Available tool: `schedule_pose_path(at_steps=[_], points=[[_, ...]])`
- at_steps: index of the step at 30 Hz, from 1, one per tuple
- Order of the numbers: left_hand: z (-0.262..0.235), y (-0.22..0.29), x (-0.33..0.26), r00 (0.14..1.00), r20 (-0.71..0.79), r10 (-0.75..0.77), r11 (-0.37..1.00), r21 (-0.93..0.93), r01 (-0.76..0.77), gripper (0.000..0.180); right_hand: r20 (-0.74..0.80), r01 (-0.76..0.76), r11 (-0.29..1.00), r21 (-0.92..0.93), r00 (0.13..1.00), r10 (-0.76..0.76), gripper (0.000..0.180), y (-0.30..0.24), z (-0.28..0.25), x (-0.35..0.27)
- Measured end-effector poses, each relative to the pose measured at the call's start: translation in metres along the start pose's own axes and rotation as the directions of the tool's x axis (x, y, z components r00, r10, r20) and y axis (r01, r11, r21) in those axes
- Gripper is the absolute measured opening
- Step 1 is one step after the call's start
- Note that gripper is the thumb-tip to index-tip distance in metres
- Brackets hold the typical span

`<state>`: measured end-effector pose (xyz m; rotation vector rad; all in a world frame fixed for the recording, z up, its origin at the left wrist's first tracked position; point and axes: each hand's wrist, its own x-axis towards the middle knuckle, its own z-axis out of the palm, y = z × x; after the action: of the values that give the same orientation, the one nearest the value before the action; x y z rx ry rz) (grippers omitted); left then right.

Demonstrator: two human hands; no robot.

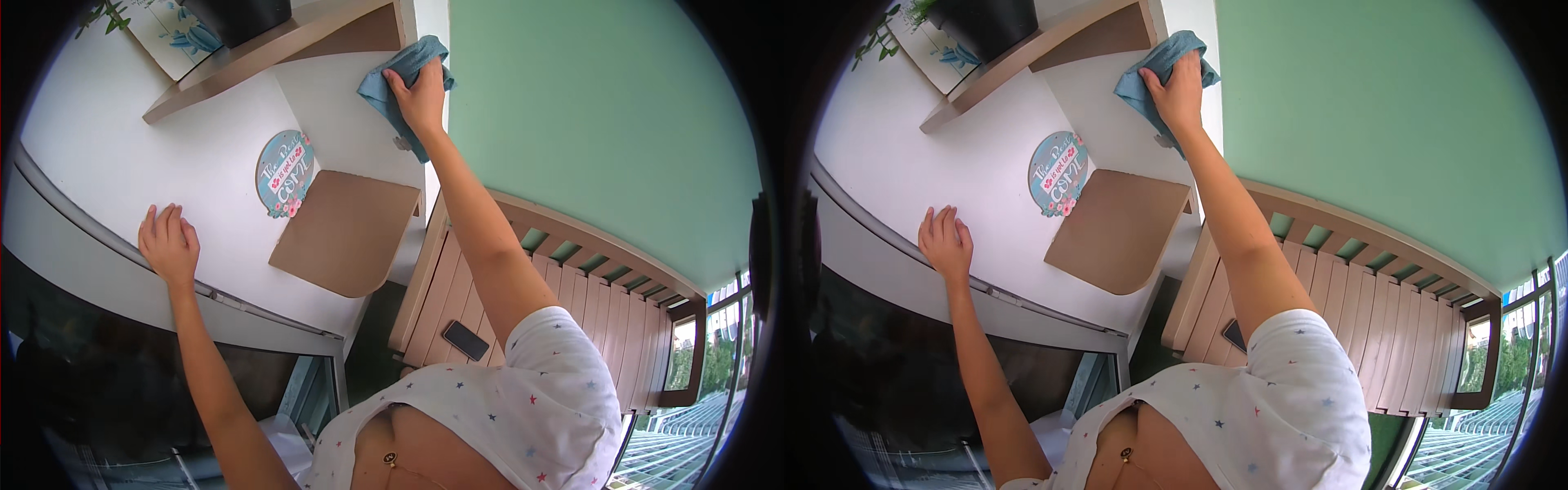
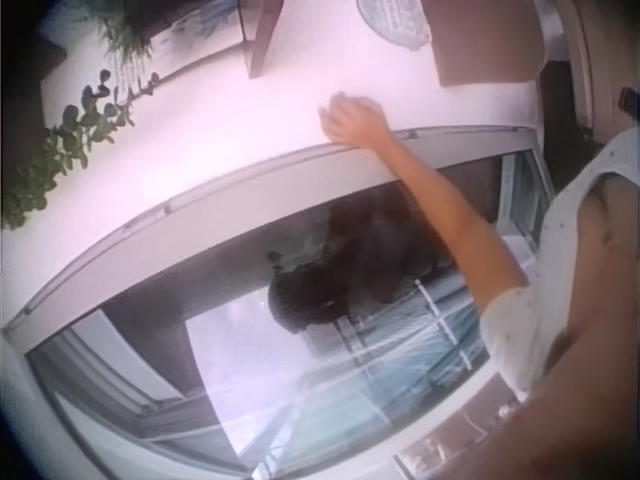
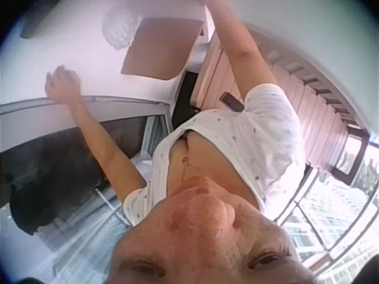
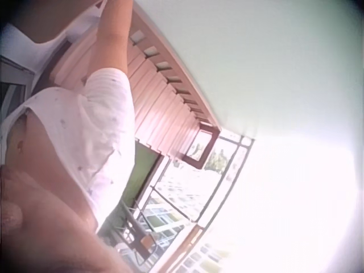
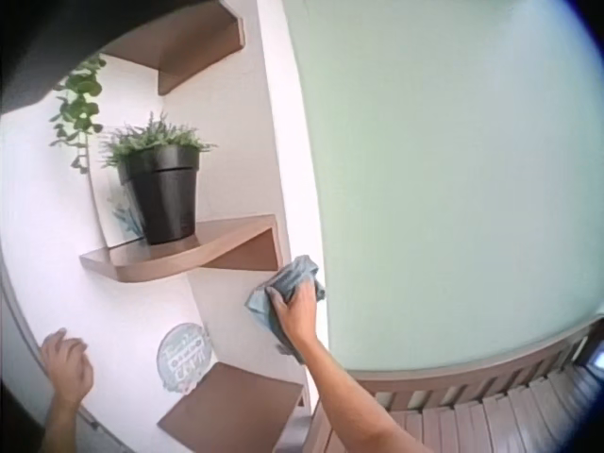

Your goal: The person cleans a balcony area by moving a potted plant from a shelf, wiping down the shelves and a wall with a cloth, and then wiping the surface of a wooden bench.

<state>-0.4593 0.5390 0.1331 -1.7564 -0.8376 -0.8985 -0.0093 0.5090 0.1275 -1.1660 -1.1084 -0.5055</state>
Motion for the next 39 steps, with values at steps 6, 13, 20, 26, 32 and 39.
schedule_pose_path(at_steps=[6,13,20,26,32,39], points=[[-0.001,-0.002,0.002,1.000,-0.025,0.000,1.000,0.019,0.001,0.019,0.045,-0.277,0.961,-0.014,0.960,0.277,0.050,0.035,-0.005,-0.109],[-0.003,-0.013,-0.002,1.000,-0.020,0.020,0.999,0.044,-0.019,0.018,0.349,-0.571,0.784,-0.245,0.702,0.621,0.028,0.024,-0.050,-0.203],[0.006,-0.006,-0.007,0.999,-0.042,0.009,1.000,-0.025,-0.010,0.017,0.846,0.177,0.897,-0.406,0.444,0.295,0.045,0.003,-0.019,-0.214],[0.005,-0.002,-0.001,0.999,-0.021,0.028,1.000,-0.011,-0.028,0.019,0.882,0.202,0.974,-0.103,0.471,-0.004,0.043,-0.071,-0.002,-0.278],[0.007,0.012,0.001,0.996,-0.082,0.020,0.994,-0.107,-0.029,0.018,0.824,-0.029,0.922,0.385,0.460,-0.330,0.032,-0.080,-0.068,-0.294],[0.035,0.186,0.075,0.984,-0.080,0.159,0.685,-0.708,-0.169,0.022,0.244,-0.741,0.591,0.320,0.667,0.704,0.033,0.000,-0.100,-0.182]])
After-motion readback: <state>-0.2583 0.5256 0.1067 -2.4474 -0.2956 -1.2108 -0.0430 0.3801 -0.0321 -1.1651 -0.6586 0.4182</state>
